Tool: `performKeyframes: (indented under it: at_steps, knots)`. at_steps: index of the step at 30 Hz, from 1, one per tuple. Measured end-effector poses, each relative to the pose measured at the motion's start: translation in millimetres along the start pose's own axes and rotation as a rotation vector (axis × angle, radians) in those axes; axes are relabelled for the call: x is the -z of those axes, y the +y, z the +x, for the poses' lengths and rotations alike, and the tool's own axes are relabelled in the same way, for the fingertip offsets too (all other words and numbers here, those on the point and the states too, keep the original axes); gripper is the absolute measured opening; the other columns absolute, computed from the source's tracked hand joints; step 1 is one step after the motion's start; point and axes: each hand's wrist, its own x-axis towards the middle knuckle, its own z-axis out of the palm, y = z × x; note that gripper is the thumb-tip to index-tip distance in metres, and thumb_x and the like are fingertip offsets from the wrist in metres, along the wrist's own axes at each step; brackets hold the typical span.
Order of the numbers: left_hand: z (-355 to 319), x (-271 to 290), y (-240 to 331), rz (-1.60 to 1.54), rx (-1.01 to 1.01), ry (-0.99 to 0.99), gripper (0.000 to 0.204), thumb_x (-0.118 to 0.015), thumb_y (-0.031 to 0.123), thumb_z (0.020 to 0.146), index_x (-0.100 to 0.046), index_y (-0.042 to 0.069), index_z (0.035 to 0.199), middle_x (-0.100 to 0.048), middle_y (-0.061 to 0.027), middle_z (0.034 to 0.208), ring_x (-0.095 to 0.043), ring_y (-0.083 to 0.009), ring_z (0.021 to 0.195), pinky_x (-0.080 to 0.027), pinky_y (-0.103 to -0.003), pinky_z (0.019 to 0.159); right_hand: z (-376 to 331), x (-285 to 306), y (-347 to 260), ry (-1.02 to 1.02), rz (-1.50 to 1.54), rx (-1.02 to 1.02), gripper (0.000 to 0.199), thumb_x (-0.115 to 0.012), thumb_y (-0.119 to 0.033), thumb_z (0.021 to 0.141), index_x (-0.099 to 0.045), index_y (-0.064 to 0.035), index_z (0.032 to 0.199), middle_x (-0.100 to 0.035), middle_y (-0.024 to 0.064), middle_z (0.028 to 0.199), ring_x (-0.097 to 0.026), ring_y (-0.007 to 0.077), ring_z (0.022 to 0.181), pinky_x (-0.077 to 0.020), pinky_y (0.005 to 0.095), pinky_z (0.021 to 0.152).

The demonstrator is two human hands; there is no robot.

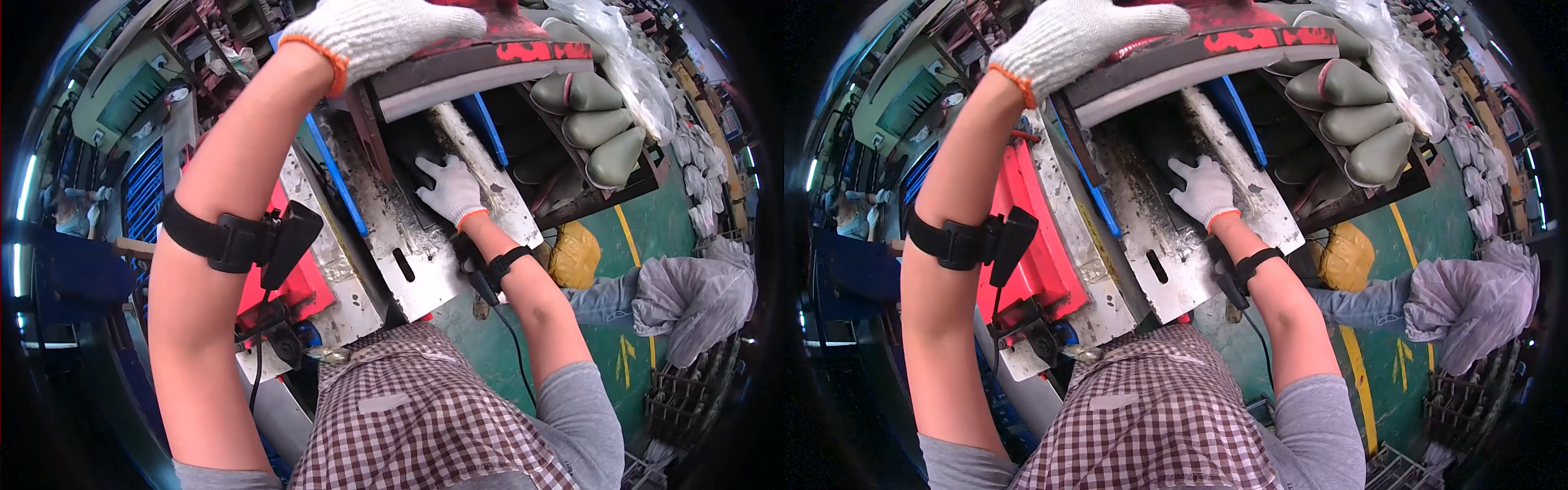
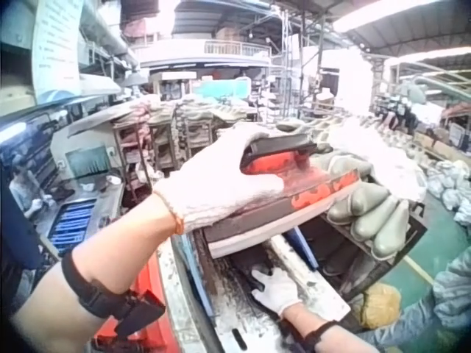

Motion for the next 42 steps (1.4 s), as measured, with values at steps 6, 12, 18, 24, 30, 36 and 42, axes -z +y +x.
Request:
performKeyframes:
  at_steps: [6, 12, 18, 24, 30, 36, 42]
  knots:
    - [-31, -44, -3, 0.275, 0.05, 0.099, 0.06, -0.071, 0.027, 0.09, -0.056, 0.004, 0.144, -0.064, -0.0178, 0.136, -0.062, -0.0302, 0.126, -0.047, -0.039, 0.109, -24, 8, 18, 0.114, 0.196, -0.106, 0.088, -0.078, -0.05, 0.081, -0.047, -0.0183, 0.157, -0.046, 0.0299, 0.153, -0.051, 0.0457, 0.137, -0.0444, 0.0486, 0.113]
    - [-94, -121, -12, 0.384, -0.138, 0.219, 0.063, -0.078, 0.022, 0.079, -0.06, 0.01, 0.137, -0.064, -0.016, 0.127, -0.056, -0.0399, 0.13, -0.041, -0.05, 0.112, -141, 4, 68, 0.541, 0.351, -0.287, 0.048, -0.069, -0.03, 0.095, -0.063, -0.0025, 0.133, -0.062, 0.0211, 0.13, -0.059, 0.0393, 0.122, -0.0474, 0.0446, 0.106]
    - [-163, -198, -37, 0.355, -0.164, 0.131, 0.064, -0.078, 0.015, 0.077, -0.059, 0.01, 0.137, -0.06, -0.014, 0.13, -0.051, -0.0436, 0.132, -0.037, -0.061, 0.11, -249, -36, 56, 0.36, 0.963, -0.735, 0.037, -0.063, -0.03, 0.101, -0.065, 0.0014, 0.12, -0.067, 0.0159, 0.119, -0.064, 0.0238, 0.112, -0.0493, 0.0377, 0.101]
    - [-207, -255, -71, 0.477, -0.232, 0.097, 0.061, -0.074, 0.013, 0.081, -0.058, 0.013, 0.14, -0.059, -0.0097, 0.134, -0.047, -0.0411, 0.136, -0.033, -0.065, 0.113, -271, -25, 28, -0.011, 1.689, -0.911, 0.047, -0.047, -0.051, 0.109, -0.063, -0.0081, 0.117, -0.071, 0.0111, 0.094, -0.067, 0.0226, 0.074, -0.0557, 0.0383, 0.069]
    - [-221, -271, -84, 0.52, -0.281, 0.088, 0.06, -0.072, 0.007, 0.08, -0.055, 0.016, 0.137, -0.057, -0.0086, 0.134, -0.052, -0.042, 0.124, -0.038, -0.066, 0.102, -274, -12, 28, -0.004, 2.031, -1.022, 0.048, -0.058, -0.061, 0.102, -0.051, -0.0211, 0.076, -0.042, -0.0052, 0.058, -0.031, 0.0085, 0.046, -0.0229, 0.0279, 0.045]
    - [-225, -272, -84, 0.494, -0.247, 0.083, 0.065, -0.071, 0.003, 0.076, -0.055, 0.012, 0.138, -0.058, -0.0104, 0.134, -0.05, -0.043, 0.131, -0.033, -0.065, 0.112, -224, -14, 77, 0.542, 2.087, -0.898, 0.025, -0.066, -0.046, 0.102, -0.058, -0.0229, 0.094, -0.041, -0.0101, 0.065, -0.035, 0.0056, 0.053, -0.0292, 0.0258, 0.049]
    - [-228, -271, -83, 0.512, -0.263, 0.113, 0.065, -0.071, 0.005, 0.077, -0.057, 0.013, 0.14, -0.058, -0.0111, 0.139, -0.047, -0.0411, 0.138, -0.029, -0.065, 0.117, -218, -20, 74, 0.56, 1.899, -0.905, 0.019, -0.064, -0.04, 0.103, -0.061, -0.0213, 0.108, -0.053, -0.0064, 0.074, -0.05, 0.0075, 0.061, -0.0421, 0.0256, 0.054]
